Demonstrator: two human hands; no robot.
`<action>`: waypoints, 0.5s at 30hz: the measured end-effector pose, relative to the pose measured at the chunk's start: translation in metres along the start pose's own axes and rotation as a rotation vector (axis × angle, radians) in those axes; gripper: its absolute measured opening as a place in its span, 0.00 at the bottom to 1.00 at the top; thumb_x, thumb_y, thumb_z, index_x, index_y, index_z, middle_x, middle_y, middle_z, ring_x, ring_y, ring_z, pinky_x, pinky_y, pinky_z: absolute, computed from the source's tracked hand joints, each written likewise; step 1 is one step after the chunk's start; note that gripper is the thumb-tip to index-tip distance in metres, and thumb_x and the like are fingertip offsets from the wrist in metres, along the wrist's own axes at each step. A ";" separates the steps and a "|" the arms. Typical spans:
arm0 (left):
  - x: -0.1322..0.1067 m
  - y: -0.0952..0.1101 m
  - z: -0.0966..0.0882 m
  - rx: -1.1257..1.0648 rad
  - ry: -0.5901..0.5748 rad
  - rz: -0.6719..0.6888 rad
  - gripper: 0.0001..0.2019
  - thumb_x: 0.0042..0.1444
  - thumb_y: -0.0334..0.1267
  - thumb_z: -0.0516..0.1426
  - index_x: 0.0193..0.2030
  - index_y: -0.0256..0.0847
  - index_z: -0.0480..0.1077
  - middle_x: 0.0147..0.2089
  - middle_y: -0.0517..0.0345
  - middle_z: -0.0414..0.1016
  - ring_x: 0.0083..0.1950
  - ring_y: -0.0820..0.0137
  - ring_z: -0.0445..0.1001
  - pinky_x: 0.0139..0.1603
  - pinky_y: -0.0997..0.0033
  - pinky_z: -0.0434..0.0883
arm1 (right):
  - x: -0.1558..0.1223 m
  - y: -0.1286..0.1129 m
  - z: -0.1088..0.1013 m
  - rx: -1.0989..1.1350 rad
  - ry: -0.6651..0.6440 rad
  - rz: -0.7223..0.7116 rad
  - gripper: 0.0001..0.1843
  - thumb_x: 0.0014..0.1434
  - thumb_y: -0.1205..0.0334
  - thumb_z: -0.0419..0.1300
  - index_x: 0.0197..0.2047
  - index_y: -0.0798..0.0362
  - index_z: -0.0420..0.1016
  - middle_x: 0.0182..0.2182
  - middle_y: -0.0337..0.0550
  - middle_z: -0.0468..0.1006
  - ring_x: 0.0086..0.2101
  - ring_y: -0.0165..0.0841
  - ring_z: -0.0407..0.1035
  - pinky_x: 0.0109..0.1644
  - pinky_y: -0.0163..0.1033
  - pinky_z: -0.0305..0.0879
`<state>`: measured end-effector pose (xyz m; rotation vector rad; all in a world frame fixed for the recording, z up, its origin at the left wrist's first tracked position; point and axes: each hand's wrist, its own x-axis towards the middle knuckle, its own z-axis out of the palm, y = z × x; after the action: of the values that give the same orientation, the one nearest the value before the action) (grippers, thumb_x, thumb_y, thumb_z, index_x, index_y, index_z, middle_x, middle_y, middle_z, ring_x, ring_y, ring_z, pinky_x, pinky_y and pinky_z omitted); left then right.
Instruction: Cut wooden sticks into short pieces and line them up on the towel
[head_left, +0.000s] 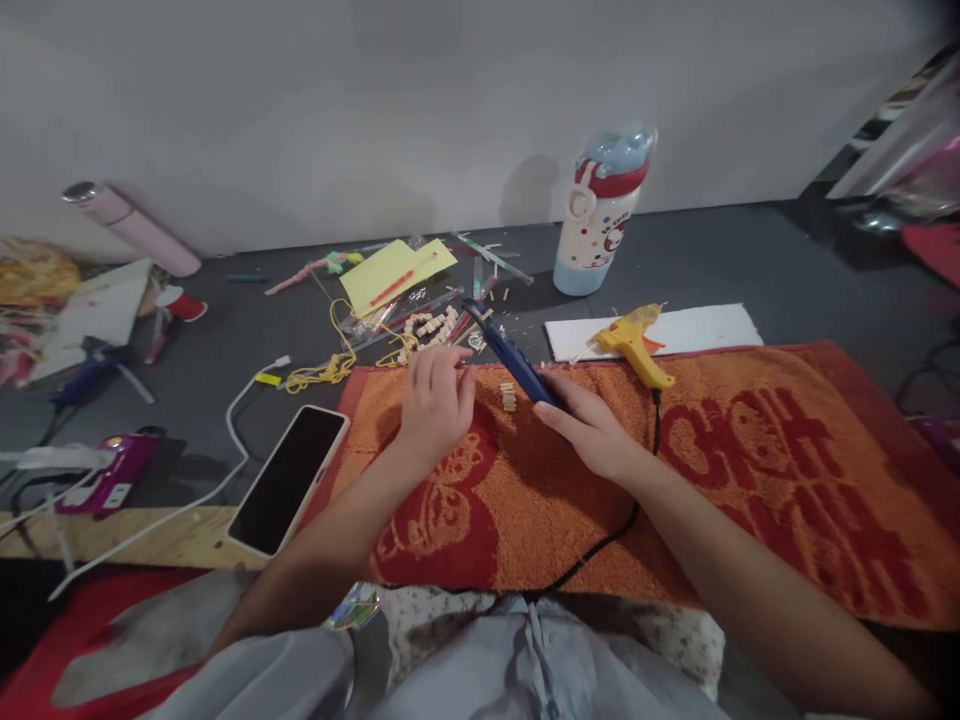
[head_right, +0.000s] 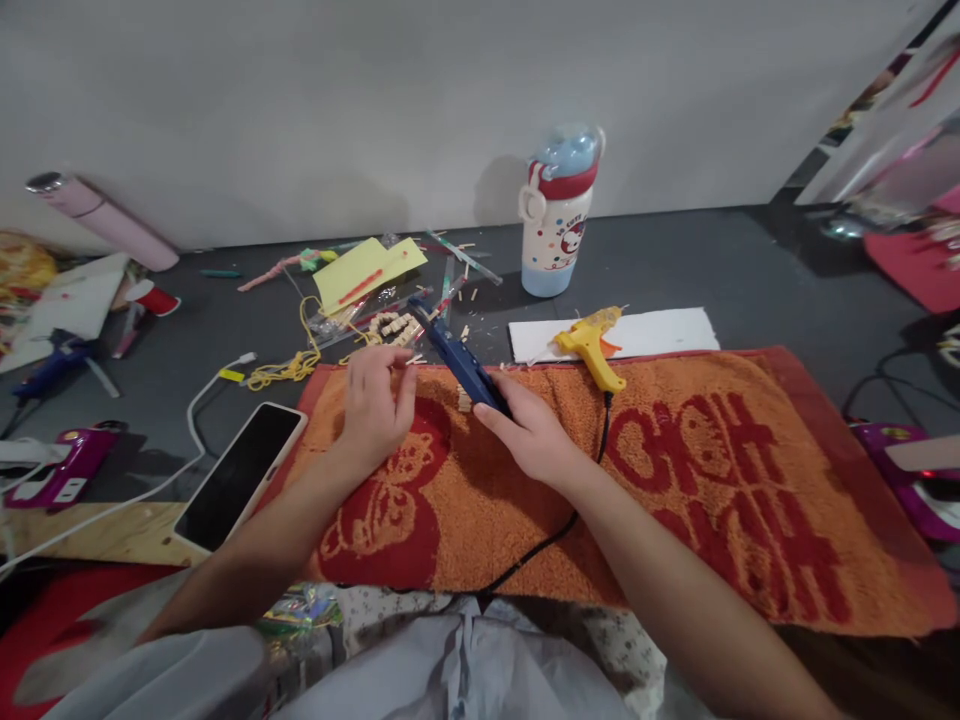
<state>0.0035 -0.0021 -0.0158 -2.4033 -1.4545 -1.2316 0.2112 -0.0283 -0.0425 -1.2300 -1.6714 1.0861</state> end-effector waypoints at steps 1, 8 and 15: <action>0.002 -0.003 0.001 0.052 0.016 -0.023 0.07 0.62 0.36 0.50 0.44 0.38 0.64 0.44 0.46 0.71 0.49 0.61 0.70 0.54 0.56 0.66 | 0.000 0.000 0.000 -0.038 -0.016 -0.024 0.30 0.61 0.45 0.54 0.60 0.53 0.65 0.56 0.53 0.72 0.56 0.48 0.65 0.62 0.55 0.57; 0.004 -0.017 0.006 -0.046 -0.209 -0.273 0.06 0.61 0.34 0.47 0.35 0.41 0.63 0.37 0.49 0.70 0.41 0.61 0.70 0.45 0.61 0.66 | -0.003 -0.006 0.000 -0.158 -0.146 -0.085 0.28 0.64 0.47 0.51 0.61 0.55 0.62 0.55 0.56 0.72 0.55 0.48 0.67 0.60 0.57 0.59; 0.006 -0.019 -0.002 -0.149 -0.227 -0.313 0.08 0.55 0.28 0.48 0.26 0.42 0.59 0.28 0.56 0.66 0.31 0.68 0.65 0.34 0.70 0.60 | -0.005 -0.004 0.000 -0.114 -0.162 -0.081 0.32 0.62 0.44 0.52 0.62 0.56 0.61 0.58 0.57 0.71 0.57 0.49 0.65 0.60 0.56 0.60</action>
<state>-0.0113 0.0118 -0.0163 -2.5544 -1.9322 -1.1908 0.2117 -0.0341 -0.0392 -1.1599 -1.9125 1.0773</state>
